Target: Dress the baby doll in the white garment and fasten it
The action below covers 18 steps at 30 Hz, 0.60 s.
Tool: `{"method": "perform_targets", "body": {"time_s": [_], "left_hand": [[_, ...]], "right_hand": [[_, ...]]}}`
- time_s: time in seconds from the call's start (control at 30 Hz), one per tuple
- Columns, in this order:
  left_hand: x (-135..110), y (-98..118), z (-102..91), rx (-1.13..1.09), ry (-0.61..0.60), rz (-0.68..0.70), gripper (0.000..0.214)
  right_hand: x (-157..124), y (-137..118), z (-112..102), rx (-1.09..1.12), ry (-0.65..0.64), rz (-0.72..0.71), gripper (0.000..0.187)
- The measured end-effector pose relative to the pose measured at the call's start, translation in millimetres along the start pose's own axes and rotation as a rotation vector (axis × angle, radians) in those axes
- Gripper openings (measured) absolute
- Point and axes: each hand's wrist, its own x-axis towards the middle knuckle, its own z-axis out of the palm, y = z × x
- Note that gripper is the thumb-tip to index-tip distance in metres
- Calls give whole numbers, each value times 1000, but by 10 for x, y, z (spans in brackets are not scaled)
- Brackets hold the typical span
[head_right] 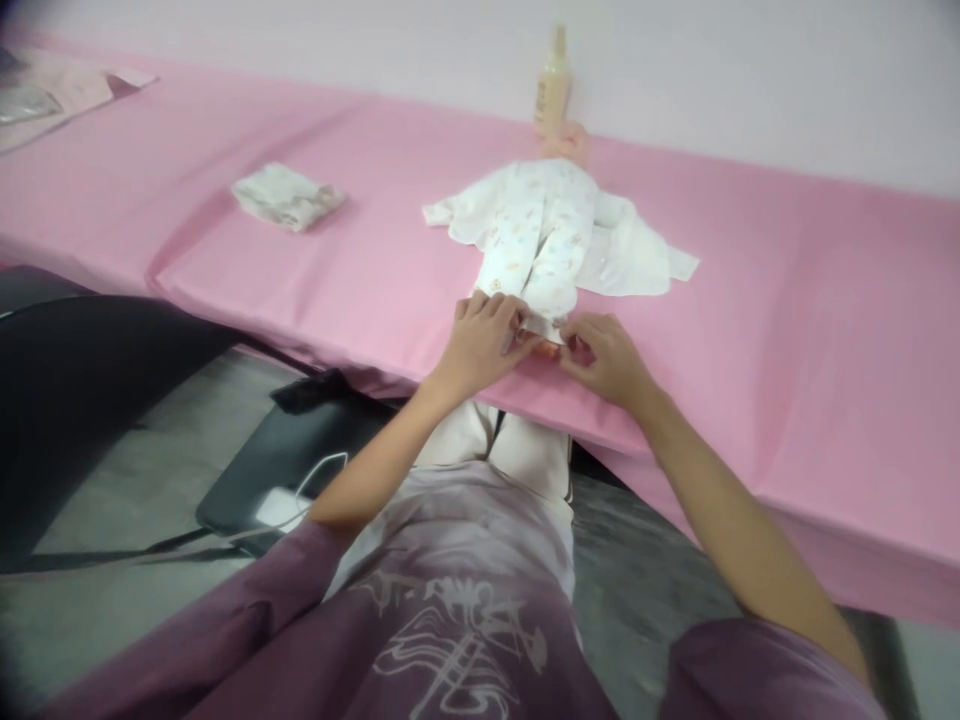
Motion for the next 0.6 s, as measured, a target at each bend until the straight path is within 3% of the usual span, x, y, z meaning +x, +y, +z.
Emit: {"method": "perform_targets", "body": {"time_s": [0.37,0.6], "left_hand": [[22,-42,-33,-17,-65,136,8],[-30,81,-116,-71,54,115,14]], "right_hand": [[-46,9,0,70,47,38,19],[-80,1,-29,56,87,24,23]]}}
